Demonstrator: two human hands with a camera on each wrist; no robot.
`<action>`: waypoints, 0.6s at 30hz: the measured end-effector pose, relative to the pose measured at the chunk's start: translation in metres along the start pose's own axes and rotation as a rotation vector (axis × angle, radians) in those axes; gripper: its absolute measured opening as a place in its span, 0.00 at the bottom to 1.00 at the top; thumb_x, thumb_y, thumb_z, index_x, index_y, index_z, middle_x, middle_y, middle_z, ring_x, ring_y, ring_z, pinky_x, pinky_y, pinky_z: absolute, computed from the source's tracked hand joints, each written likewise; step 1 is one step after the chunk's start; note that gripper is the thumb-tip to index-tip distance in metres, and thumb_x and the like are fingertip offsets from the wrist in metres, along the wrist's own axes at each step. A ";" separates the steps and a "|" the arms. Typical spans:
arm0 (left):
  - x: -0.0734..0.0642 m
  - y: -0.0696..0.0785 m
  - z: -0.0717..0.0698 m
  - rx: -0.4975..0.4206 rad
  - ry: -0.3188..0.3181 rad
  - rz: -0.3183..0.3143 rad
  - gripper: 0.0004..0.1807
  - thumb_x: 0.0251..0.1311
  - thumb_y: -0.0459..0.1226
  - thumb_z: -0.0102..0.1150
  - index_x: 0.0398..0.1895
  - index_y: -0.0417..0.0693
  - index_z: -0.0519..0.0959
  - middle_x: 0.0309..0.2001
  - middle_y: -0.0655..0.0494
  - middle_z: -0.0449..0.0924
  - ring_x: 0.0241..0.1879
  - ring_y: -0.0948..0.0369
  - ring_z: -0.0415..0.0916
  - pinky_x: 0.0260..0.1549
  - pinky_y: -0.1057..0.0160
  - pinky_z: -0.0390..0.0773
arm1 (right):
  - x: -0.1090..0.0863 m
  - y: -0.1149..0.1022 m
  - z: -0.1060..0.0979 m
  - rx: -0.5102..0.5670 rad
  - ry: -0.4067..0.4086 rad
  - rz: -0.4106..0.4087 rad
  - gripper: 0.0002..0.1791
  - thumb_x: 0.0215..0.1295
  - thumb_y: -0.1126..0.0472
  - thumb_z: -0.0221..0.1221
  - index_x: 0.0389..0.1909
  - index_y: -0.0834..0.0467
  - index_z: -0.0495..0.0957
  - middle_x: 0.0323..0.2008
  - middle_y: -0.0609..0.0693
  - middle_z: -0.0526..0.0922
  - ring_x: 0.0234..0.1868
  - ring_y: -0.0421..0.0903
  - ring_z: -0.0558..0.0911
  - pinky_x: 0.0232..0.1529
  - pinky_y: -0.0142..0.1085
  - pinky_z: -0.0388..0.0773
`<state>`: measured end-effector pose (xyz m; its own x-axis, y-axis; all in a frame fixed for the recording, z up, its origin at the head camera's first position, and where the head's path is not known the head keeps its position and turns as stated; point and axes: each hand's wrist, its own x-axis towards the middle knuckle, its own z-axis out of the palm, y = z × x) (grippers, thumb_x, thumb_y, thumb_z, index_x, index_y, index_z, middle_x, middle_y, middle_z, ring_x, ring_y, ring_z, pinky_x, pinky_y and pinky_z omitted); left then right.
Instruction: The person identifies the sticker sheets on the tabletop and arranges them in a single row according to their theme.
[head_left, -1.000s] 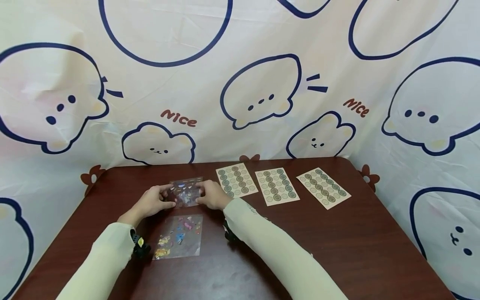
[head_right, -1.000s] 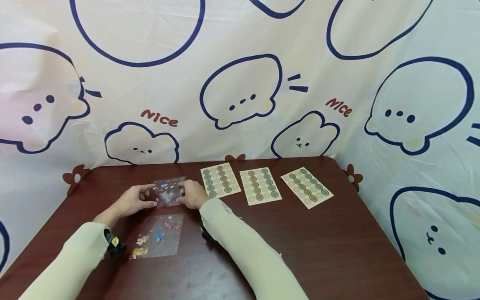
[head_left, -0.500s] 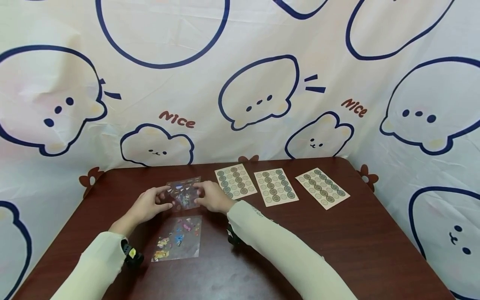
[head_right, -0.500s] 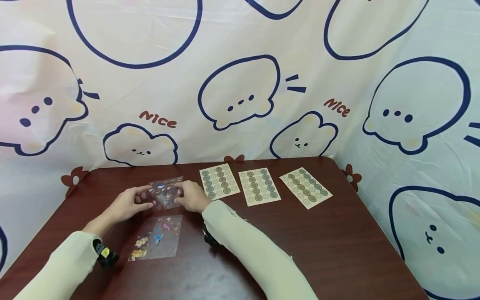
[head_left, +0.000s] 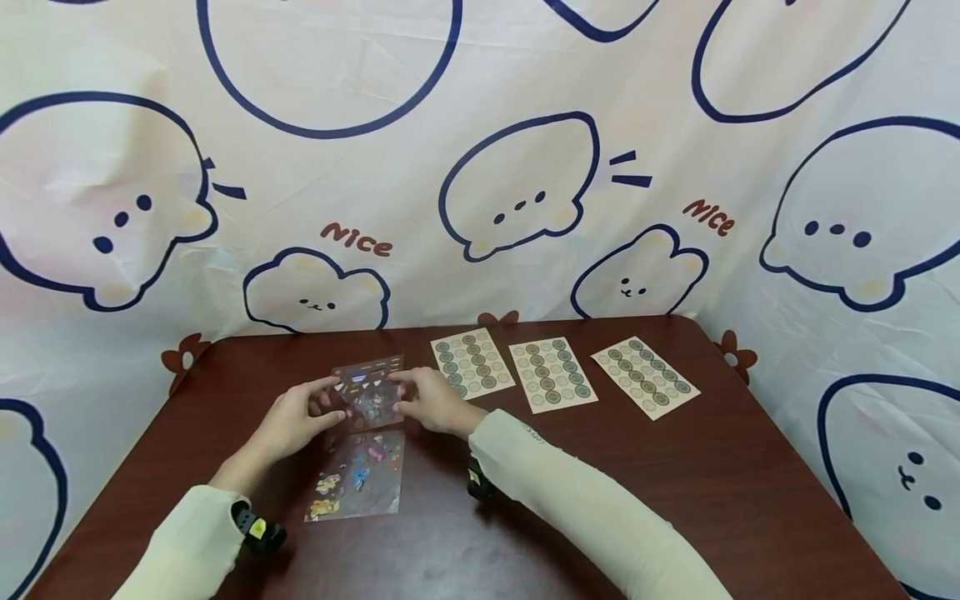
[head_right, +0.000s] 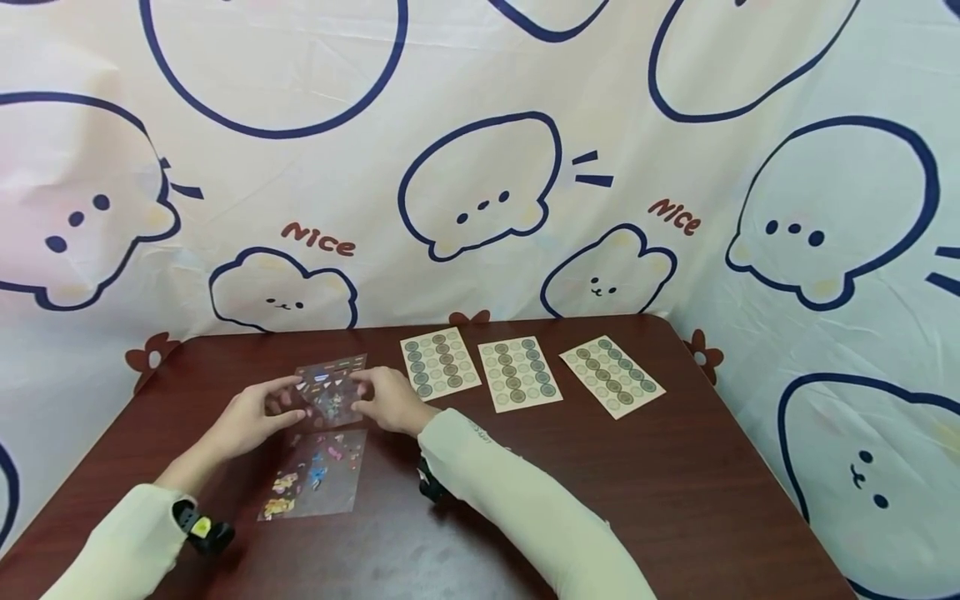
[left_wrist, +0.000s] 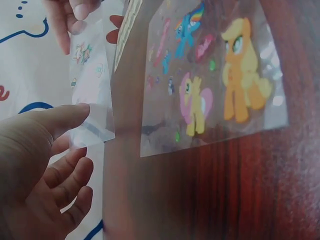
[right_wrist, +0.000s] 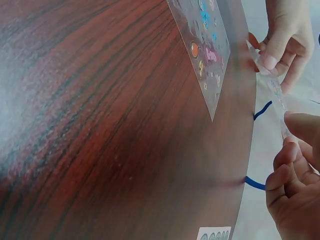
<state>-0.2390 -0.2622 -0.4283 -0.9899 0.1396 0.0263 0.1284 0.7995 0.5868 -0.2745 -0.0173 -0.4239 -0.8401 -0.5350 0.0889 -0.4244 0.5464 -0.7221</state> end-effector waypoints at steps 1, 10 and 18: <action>0.000 0.001 -0.001 -0.002 0.004 0.000 0.33 0.63 0.38 0.67 0.68 0.35 0.70 0.41 0.45 0.75 0.36 0.56 0.71 0.28 0.64 0.71 | -0.001 0.000 -0.001 -0.001 0.002 0.000 0.28 0.64 0.66 0.66 0.66 0.59 0.76 0.37 0.45 0.80 0.17 0.32 0.70 0.21 0.25 0.71; -0.002 0.006 -0.002 -0.005 0.026 0.008 0.31 0.64 0.37 0.66 0.68 0.36 0.70 0.40 0.47 0.76 0.37 0.55 0.72 0.28 0.65 0.72 | -0.006 0.001 -0.004 0.027 0.003 -0.002 0.28 0.64 0.67 0.66 0.66 0.60 0.76 0.34 0.43 0.78 0.17 0.32 0.69 0.21 0.25 0.69; -0.008 0.012 -0.001 -0.011 0.050 0.027 0.28 0.64 0.36 0.66 0.67 0.38 0.72 0.39 0.48 0.76 0.36 0.56 0.73 0.29 0.64 0.72 | -0.014 0.001 -0.009 0.034 -0.010 -0.018 0.27 0.66 0.66 0.65 0.66 0.60 0.75 0.35 0.44 0.78 0.17 0.33 0.69 0.20 0.26 0.70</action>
<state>-0.2299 -0.2539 -0.4208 -0.9879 0.1318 0.0822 0.1547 0.7893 0.5942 -0.2658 -0.0031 -0.4201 -0.8293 -0.5506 0.0953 -0.4273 0.5149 -0.7431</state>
